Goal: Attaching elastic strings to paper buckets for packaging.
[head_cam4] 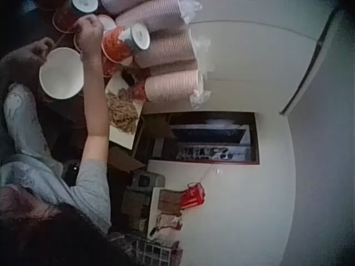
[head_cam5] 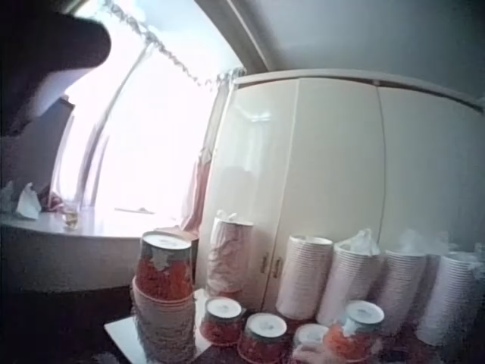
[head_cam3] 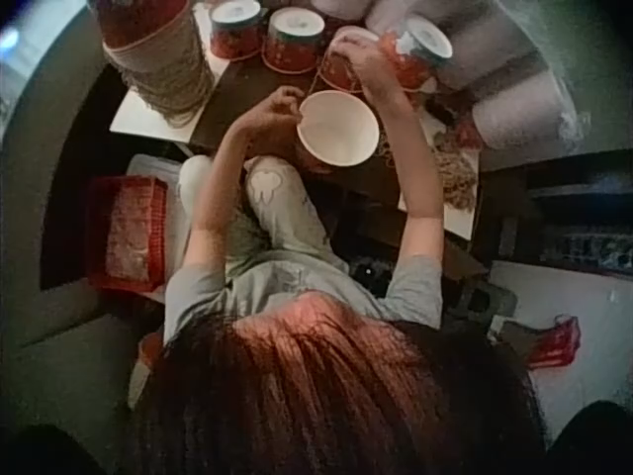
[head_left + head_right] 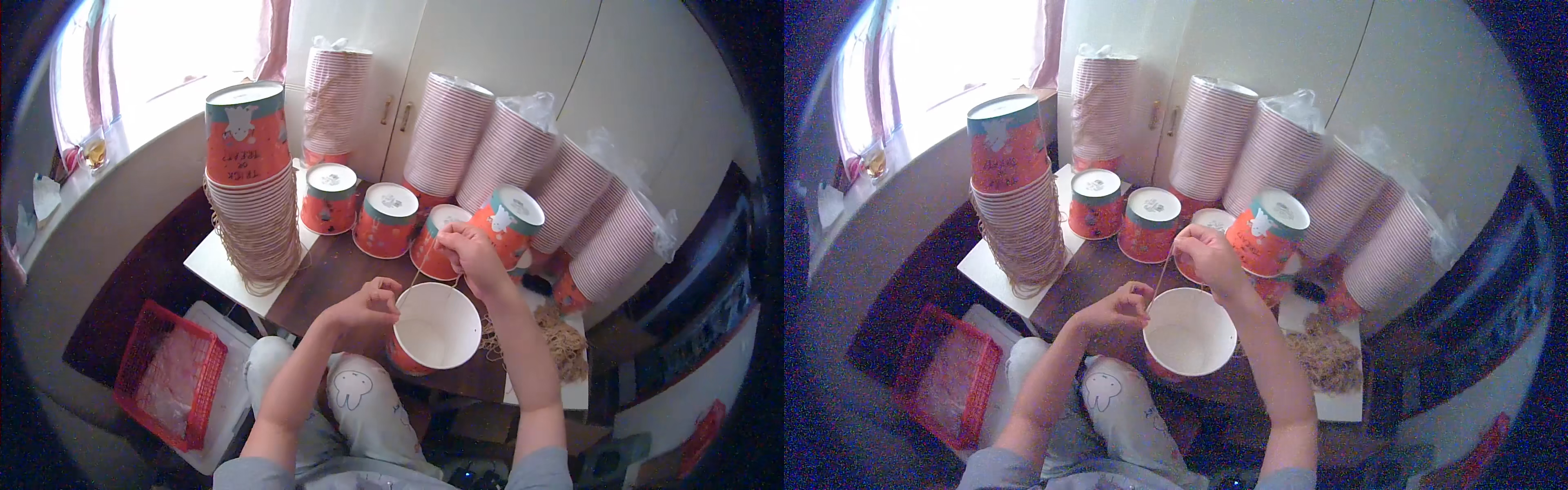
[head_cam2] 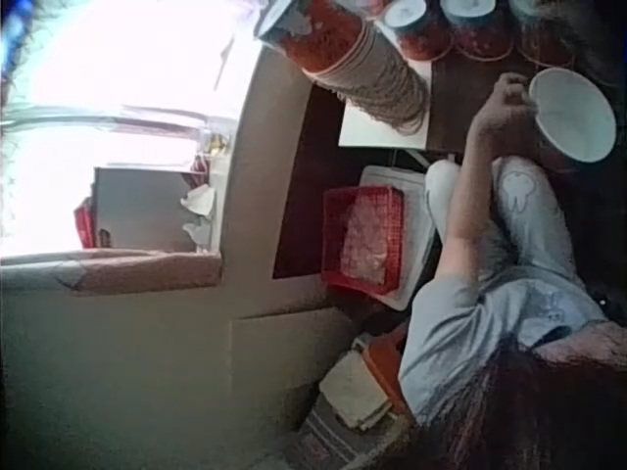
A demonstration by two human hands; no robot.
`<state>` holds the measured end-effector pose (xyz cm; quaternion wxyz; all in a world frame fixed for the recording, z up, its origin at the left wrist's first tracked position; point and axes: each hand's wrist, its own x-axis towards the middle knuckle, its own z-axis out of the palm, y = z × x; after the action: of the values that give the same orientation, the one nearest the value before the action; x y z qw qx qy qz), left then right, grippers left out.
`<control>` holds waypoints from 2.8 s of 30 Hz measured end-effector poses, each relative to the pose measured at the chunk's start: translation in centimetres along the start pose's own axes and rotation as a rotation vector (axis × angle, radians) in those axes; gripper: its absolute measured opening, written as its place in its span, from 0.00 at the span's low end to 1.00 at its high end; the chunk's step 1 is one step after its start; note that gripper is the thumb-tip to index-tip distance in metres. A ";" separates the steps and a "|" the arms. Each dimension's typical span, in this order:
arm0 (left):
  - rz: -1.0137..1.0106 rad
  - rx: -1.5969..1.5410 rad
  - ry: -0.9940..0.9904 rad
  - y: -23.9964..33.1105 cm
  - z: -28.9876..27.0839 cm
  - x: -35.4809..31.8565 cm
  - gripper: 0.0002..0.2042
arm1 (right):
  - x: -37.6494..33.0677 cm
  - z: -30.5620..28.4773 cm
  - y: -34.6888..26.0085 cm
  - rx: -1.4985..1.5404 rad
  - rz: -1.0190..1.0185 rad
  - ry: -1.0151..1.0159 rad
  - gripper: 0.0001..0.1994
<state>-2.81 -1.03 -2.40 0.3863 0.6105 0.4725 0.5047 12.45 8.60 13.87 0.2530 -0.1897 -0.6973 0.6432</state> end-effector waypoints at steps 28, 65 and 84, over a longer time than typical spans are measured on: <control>-0.062 -0.156 -0.018 -0.3 -0.9 0.4 0.03 | -0.2 -1.4 -0.4 -0.039 -0.002 0.049 0.06; 0.099 1.021 -0.091 6.9 2.0 6.8 0.08 | -18.8 -3.9 3.8 -0.242 -0.409 0.283 0.02; 0.085 0.460 0.859 6.9 6.9 -10.9 0.07 | -11.4 9.3 9.1 -0.576 -0.375 0.309 0.06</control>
<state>4.79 -13.32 0.07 -0.0093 0.4353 0.6631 0.6089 15.44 -4.66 3.19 0.4050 -0.2171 -0.8259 0.3268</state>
